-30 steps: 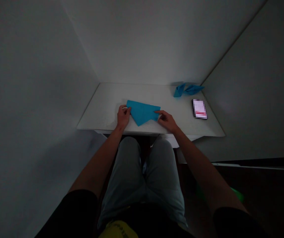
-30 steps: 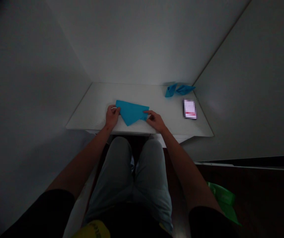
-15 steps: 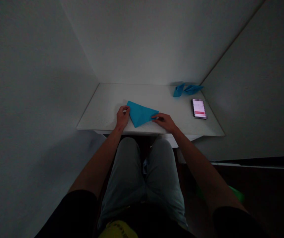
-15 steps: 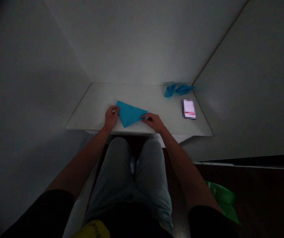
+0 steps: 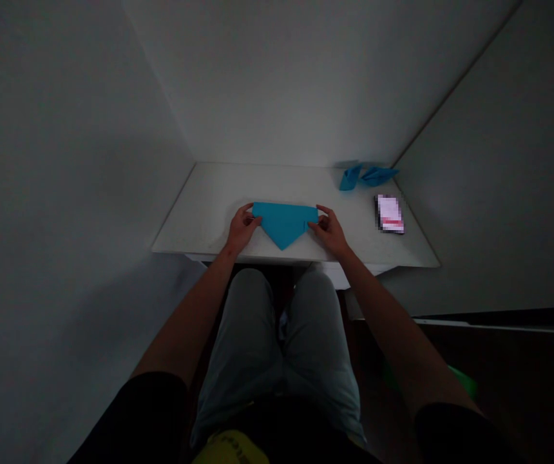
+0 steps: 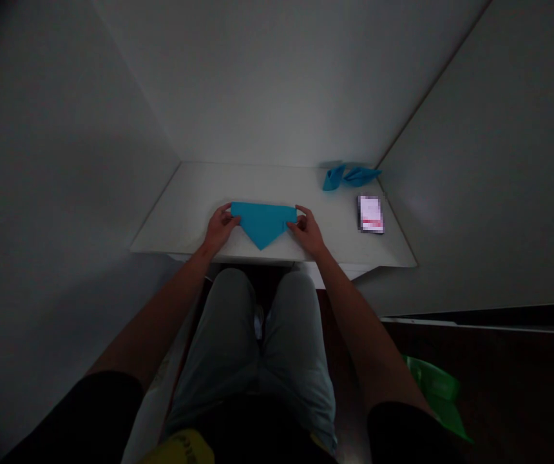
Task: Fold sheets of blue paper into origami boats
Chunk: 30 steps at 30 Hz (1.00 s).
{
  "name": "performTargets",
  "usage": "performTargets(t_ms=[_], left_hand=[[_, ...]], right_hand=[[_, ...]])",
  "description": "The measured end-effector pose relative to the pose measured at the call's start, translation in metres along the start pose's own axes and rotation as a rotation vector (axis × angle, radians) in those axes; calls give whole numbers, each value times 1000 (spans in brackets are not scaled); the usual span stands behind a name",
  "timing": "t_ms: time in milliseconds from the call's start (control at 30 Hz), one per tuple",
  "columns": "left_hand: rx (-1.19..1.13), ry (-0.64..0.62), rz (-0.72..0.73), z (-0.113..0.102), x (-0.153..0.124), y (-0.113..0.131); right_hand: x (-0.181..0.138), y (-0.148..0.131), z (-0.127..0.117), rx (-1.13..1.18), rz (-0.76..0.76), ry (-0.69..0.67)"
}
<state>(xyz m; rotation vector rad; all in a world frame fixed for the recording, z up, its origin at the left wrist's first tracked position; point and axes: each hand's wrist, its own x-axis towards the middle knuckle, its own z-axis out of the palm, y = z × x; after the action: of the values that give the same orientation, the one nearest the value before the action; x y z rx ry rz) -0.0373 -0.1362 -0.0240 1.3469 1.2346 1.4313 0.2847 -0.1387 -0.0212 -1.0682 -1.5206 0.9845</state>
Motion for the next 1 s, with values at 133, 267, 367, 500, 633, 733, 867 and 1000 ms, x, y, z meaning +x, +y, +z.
performTargets(t_ms=[133,267,367,500,633,733,867,1000], left_hand=[[18,-51,9,-2,1,5],[68,-63,-3,-2,0,13],[56,-90,-13,-3,-1,18],[55,-100,-41,-4,-4,22],[97,-124,-55,-7,-4,22],[94,-173,-52,-9,-3,21],[92,-182,-38,-10,-2,18],[129,-157,-50,-8,-1,15]], right_hand=[[2,7,-2,0,-14,38],[2,8,-5,-43,-15,53],[1,3,-6,-106,-47,-2],[-1,-3,-8,-158,-73,-21],[-3,-4,-10,-195,-30,-2],[-3,-4,-11,-175,-46,-20],[-2,-6,-8,-111,-22,-19],[-2,-8,-5,-136,39,16]])
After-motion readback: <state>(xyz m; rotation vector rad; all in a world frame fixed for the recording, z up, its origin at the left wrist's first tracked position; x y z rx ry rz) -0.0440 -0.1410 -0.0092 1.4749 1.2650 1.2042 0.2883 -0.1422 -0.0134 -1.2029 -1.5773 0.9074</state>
